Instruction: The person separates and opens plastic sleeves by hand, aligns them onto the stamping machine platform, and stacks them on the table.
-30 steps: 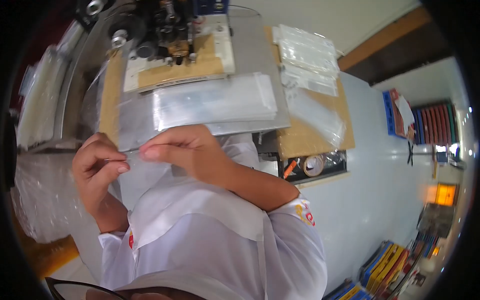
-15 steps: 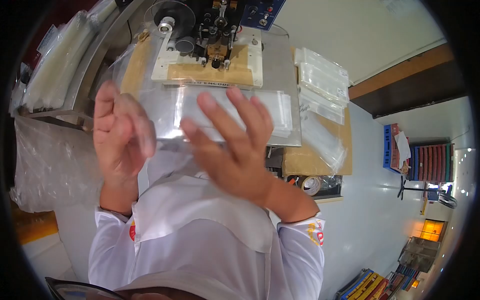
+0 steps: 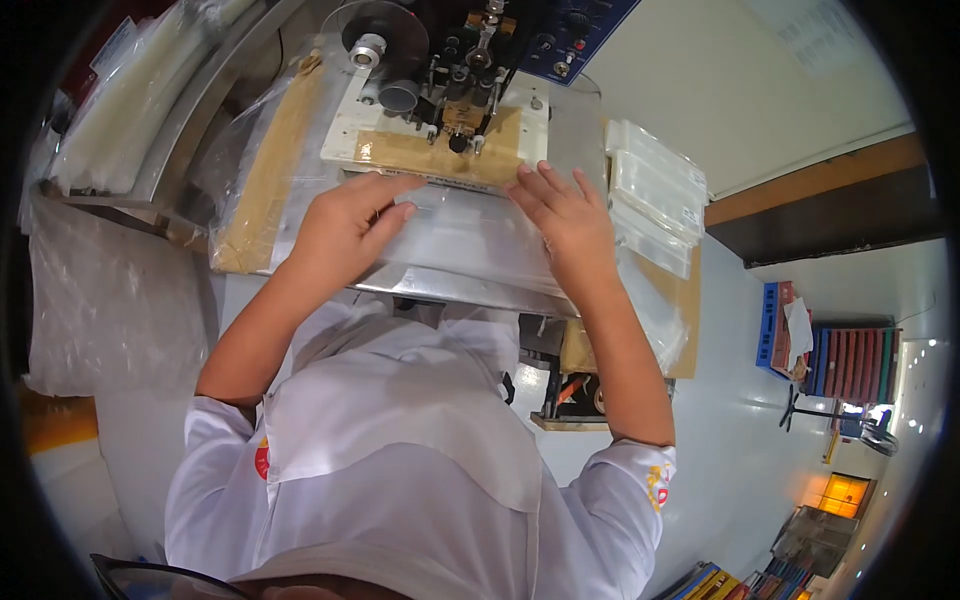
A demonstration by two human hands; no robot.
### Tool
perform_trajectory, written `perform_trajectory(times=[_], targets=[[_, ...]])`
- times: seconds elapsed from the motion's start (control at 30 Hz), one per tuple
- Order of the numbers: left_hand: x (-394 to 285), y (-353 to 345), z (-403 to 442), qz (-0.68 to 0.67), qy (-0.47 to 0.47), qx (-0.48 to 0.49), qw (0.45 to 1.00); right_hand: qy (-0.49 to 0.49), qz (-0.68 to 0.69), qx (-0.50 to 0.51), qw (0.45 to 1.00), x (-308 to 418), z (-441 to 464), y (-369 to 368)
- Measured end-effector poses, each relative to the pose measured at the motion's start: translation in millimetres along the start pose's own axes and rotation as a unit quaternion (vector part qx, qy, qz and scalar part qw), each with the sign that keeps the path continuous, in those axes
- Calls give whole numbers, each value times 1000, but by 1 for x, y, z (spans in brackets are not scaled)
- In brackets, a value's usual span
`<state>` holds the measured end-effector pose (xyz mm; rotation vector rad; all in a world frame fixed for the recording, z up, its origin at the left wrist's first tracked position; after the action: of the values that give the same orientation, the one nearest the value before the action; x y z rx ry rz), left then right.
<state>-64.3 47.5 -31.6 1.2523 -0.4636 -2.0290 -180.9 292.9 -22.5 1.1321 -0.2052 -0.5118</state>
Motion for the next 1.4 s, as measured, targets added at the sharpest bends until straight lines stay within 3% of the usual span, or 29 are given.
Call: perform_trajectory(times=[0.17,0.63,0.83,0.9,0.97,1.03,1.1,1.17,1.3,1.4], targets=[[-2,-6,9,123,-48,32,991,-22,-15,2,1000,-9,7,-7],[9,-14,27,154,-51,40,986,-22,-20,1,1000,-26,20,-12],[2,3,22,93,-9,19,995,-32,-29,-21,999,-34,13,-12],[4,23,17,34,72,-3,997,-40,-86,-42,995,-49,2,1],[12,49,9,-28,208,-19,978,-97,-107,-110,983,-72,-20,21],[32,56,-13,-47,226,-23,973,-163,-226,-159,947,-101,-58,28],[28,56,-24,-53,268,29,961,-209,-251,-163,931,-121,-102,26],[13,39,-32,-59,272,43,960,-256,-283,-83,920,-139,-153,3],[17,12,-39,-47,243,38,968,-323,-147,110,928,-149,-250,-68],[29,6,-42,-183,281,-20,942,-416,42,92,904,-130,-262,-80]])
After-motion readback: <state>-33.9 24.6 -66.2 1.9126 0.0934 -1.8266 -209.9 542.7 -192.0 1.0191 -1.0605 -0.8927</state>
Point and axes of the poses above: each hand's wrist, its own z-axis towards the middle knuckle, its own y-axis out of the back of the hand, x = y × z, the point moved 1 cm from there along z, towards the middle knuckle
